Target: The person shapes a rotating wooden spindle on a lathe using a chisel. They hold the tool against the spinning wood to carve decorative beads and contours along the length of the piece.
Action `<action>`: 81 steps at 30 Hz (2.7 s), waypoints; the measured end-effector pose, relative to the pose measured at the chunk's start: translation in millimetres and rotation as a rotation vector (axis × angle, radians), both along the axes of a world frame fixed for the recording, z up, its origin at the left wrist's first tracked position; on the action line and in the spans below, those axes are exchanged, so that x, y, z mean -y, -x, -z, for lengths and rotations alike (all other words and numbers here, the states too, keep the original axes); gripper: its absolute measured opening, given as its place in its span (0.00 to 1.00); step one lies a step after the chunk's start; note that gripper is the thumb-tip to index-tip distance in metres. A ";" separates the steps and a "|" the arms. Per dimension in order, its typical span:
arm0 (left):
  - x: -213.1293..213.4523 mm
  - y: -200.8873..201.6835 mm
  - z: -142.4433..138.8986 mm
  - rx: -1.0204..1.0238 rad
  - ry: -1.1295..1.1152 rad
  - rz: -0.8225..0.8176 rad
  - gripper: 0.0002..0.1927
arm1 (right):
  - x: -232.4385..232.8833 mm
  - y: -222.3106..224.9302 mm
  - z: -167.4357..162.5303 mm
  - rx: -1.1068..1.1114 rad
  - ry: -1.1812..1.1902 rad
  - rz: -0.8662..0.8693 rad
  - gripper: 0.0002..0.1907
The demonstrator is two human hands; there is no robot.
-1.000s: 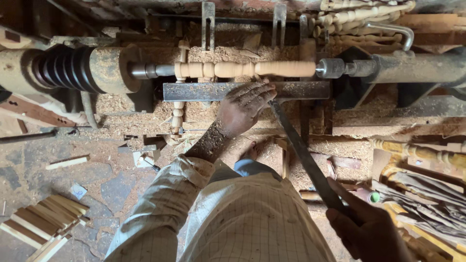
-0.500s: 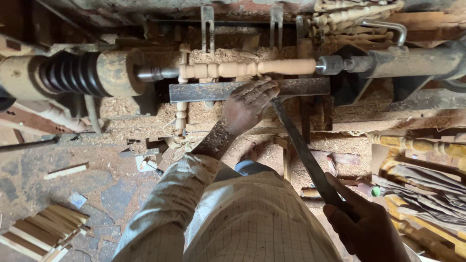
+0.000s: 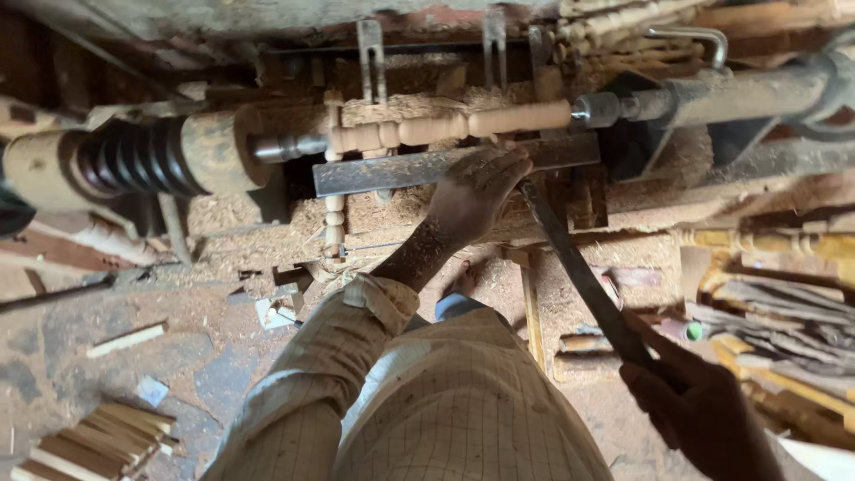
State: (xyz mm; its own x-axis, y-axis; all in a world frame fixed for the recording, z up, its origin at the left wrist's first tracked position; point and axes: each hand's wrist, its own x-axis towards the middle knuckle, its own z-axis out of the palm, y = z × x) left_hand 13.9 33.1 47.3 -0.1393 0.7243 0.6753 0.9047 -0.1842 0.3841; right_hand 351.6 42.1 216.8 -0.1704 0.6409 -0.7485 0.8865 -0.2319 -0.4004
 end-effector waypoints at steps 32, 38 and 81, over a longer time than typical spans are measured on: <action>-46.6 -31.6 42.7 0.098 0.112 0.165 0.12 | 46.9 3.9 6.5 0.109 -0.083 0.126 0.44; -24.6 -29.0 26.0 0.152 0.164 0.078 0.11 | -18.1 -42.4 14.7 0.154 0.062 -0.097 0.44; -10.2 -17.8 38.6 1.128 0.180 0.472 0.19 | 186.6 119.1 69.3 0.002 -0.186 0.343 0.47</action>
State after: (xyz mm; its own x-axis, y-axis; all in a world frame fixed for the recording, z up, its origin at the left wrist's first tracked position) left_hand 31.7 43.3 8.7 -0.2791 0.9318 0.2322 -0.0897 -0.2661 0.9598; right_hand 232.6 -144.6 147.5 0.0788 0.7849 -0.6146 0.7709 -0.4389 -0.4616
